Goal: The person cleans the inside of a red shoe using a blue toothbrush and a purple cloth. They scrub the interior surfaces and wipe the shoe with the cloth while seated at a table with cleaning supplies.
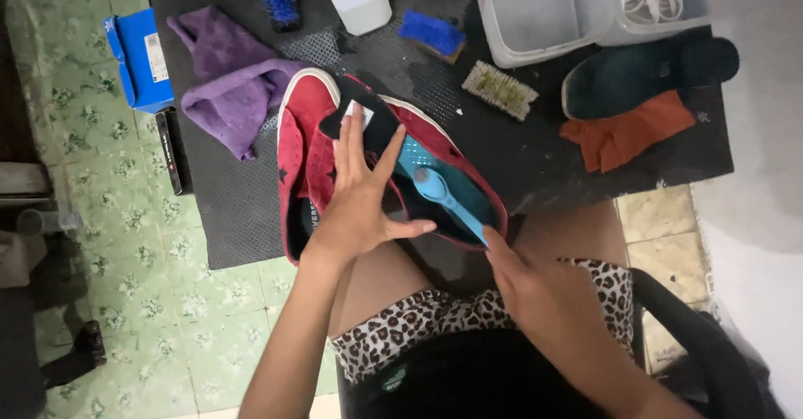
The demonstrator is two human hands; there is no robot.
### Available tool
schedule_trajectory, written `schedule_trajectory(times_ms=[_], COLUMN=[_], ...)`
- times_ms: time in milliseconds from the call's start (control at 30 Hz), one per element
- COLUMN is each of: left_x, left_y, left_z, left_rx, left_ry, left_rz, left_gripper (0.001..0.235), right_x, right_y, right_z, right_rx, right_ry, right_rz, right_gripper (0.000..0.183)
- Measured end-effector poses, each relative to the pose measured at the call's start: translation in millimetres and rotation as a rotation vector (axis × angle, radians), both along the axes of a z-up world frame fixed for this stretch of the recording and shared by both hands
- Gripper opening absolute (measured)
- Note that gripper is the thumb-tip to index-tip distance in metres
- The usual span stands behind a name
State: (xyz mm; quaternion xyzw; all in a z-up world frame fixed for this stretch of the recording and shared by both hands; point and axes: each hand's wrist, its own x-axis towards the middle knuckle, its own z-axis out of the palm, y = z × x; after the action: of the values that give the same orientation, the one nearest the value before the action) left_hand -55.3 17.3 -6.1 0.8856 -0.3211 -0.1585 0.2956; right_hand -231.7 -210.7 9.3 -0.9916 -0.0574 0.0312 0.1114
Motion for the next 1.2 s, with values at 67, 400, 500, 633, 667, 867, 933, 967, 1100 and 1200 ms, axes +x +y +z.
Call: schedule_trajectory(times_ms=[67,400,500,633,667,867,933,967,1100,1200], left_x=[3,1,6,7,7,8,13,15,22,27], left_y=[-1,-3,-3,-2,-3,-8,-9,-10,-15,-12], left_z=[-1,-2,1,5,2,-3,0,-1,-7,-5], left_rx=[0.002,0.042,0.03,0.006,0.005,-0.013,-0.077,-0.142,-0.14,-0.081], left_ry=[0.014,0.046,0.016,-0.015,-0.004,-0.187,-0.27,-0.258,-0.142,-0.133], left_rz=[0.009,-0.002,-0.004,-0.027,-0.017,-0.015,0.004,-0.047,-0.133,-0.188], left_gripper=[0.129,0.13,0.125,0.125,0.128,0.13,0.127,0.124,0.126,0.133], right_x=[15,23,61,18,8,62,58,44,4,32], right_y=[8,17,26,31,27,36,34,28,1,22], right_z=[-8,-19,-19,1,-10,-18,-8,-5,-14,-39], right_rx=[-0.016,-0.155,-0.133,-0.181,-0.211,-0.264,-0.24,-0.3,0.009,-0.055], right_ry=[-0.098,-0.131,-0.328,-0.077,-0.147,-0.407,-0.375,-0.277,-0.151,-0.312], right_rz=[-0.008,-0.01,-0.074,0.001,-0.01,-0.055,-0.084,-0.124,-0.191,-0.053], right_gripper=[0.039,0.045,0.029,0.047,0.052,0.029,0.029,0.032,0.038,0.032])
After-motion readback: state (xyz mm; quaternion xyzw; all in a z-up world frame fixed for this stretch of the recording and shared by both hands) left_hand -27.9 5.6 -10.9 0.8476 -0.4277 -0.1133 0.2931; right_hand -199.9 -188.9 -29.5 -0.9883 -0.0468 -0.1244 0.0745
